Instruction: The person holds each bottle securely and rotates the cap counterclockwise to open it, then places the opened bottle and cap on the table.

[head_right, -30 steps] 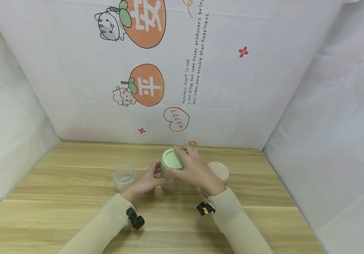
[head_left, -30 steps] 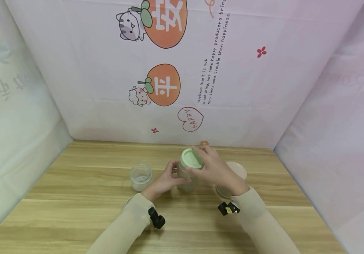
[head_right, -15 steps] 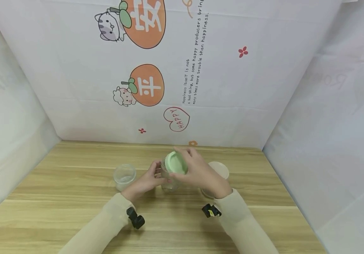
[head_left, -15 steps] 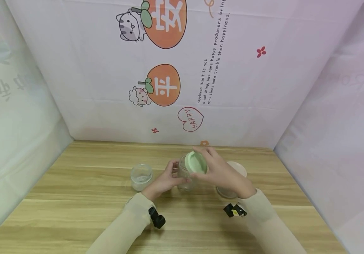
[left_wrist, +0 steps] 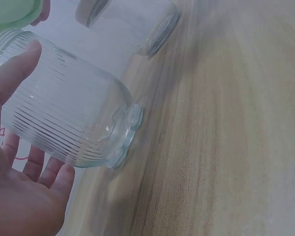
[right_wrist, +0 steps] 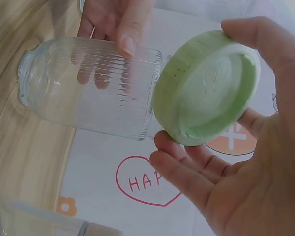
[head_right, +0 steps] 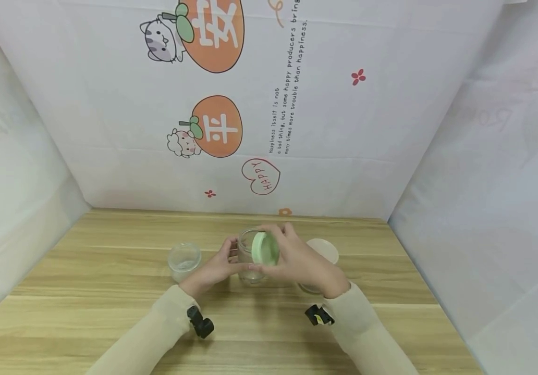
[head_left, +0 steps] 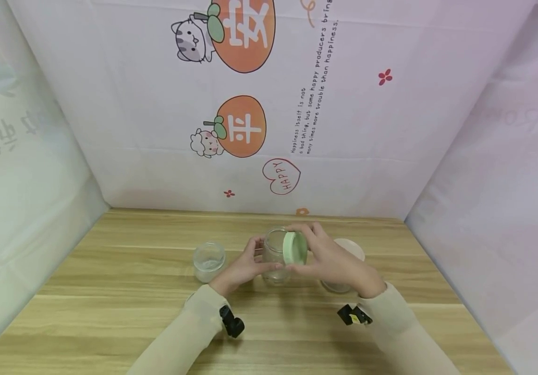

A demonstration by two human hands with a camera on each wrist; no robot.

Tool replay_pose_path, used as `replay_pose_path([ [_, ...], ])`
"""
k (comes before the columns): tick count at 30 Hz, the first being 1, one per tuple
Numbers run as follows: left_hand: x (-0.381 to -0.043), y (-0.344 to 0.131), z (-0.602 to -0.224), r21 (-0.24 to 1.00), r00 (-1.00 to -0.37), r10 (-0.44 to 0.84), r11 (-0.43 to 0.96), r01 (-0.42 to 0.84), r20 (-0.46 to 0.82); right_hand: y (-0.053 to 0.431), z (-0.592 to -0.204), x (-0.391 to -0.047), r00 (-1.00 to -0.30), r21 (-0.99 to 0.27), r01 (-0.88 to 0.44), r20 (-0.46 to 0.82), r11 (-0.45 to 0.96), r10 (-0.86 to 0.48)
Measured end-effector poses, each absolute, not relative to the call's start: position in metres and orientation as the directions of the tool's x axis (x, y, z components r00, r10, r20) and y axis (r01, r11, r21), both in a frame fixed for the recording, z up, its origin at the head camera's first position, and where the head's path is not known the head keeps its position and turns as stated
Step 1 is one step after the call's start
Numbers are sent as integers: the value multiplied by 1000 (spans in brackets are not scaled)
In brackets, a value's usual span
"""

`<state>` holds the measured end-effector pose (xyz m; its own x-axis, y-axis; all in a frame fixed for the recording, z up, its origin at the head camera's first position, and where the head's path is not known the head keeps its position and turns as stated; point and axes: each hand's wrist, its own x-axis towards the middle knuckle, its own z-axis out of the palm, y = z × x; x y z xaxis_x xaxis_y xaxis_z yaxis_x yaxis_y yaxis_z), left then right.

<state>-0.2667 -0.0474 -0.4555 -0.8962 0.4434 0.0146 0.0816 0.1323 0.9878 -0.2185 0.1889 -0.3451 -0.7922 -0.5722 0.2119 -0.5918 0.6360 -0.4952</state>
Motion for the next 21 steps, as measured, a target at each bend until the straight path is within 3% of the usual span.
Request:
replay_pose_path([
  [13, -265, -46, -454, 989, -896, 444, 123, 82, 19, 197, -353, -213, -735, -629, -603, 198, 491, -649],
  [21, -267, -47, -457, 988, -895, 445, 128, 88, 22, 202, -357, -207, -721, -614, -610, 168, 501, -672],
])
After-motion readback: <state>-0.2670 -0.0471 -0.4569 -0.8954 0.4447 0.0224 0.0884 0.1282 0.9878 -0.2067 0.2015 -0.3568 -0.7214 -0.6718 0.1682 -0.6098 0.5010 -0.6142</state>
